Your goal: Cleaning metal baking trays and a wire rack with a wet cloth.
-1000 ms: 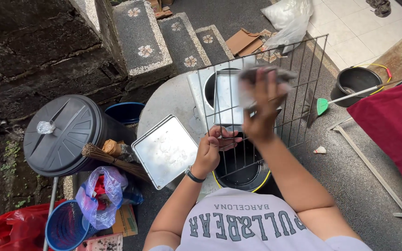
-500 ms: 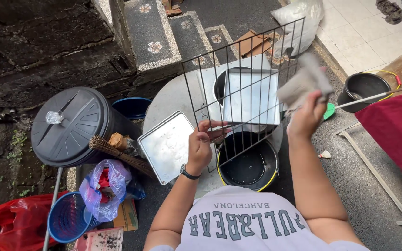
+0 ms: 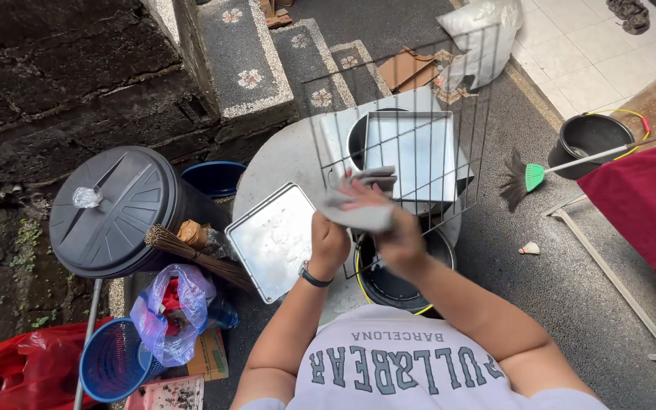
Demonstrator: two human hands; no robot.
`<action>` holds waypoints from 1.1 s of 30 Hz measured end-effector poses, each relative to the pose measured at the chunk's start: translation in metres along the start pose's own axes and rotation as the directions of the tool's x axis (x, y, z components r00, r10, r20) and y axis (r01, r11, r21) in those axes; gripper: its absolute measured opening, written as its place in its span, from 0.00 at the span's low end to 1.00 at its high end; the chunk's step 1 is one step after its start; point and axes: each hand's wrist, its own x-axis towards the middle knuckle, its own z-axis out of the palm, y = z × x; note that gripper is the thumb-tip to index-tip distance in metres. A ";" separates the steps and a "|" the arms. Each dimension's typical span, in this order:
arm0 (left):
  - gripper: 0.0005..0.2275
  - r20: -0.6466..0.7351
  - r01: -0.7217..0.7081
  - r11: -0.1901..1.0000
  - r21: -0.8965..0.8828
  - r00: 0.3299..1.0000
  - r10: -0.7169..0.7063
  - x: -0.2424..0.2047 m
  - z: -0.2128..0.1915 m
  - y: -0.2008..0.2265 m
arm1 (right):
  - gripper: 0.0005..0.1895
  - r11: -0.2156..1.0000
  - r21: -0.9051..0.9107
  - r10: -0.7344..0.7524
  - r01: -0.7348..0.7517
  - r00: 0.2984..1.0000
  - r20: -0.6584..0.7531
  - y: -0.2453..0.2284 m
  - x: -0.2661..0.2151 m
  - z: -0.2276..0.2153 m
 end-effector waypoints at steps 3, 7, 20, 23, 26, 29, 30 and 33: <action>0.33 0.033 0.184 0.946 -0.267 0.983 -0.182 0.000 -0.014 0.013 | 0.19 0.329 0.938 0.566 -0.109 0.818 -0.103 0.060 -0.030 -0.019; 0.33 -0.033 0.157 0.960 -0.232 0.985 -0.169 0.002 -0.022 0.024 | 0.20 0.753 0.658 0.448 0.002 0.731 -0.515 0.074 -0.010 -0.075; 0.34 -0.177 0.044 0.979 -0.197 0.981 -0.080 0.018 -0.026 0.025 | 0.33 0.967 -0.253 -0.069 0.007 0.969 -0.237 -0.011 0.009 0.037; 0.35 -0.191 0.006 0.971 -0.237 0.980 -0.052 0.021 -0.033 0.026 | 0.31 0.987 -0.118 -0.116 0.107 0.991 -0.074 -0.009 -0.001 0.032; 0.37 -0.201 0.022 0.955 -0.296 0.976 -0.085 0.020 -0.040 0.024 | 0.23 0.908 0.401 0.197 -0.119 0.967 -0.160 0.044 -0.022 0.011; 0.37 -0.177 0.035 0.954 -0.299 0.980 -0.091 0.019 -0.043 0.021 | 0.16 0.767 0.628 0.464 -0.128 0.787 -0.406 0.084 -0.005 -0.037; 0.37 -0.162 0.037 0.950 -0.310 0.982 -0.092 0.019 -0.044 0.020 | 0.14 0.876 0.476 0.393 -0.074 0.684 -0.615 0.092 0.008 -0.056; 0.37 -0.144 0.046 0.939 -0.341 0.984 -0.100 0.019 -0.031 0.020 | 0.15 0.957 0.123 0.280 -0.263 0.725 -0.630 0.160 0.015 -0.063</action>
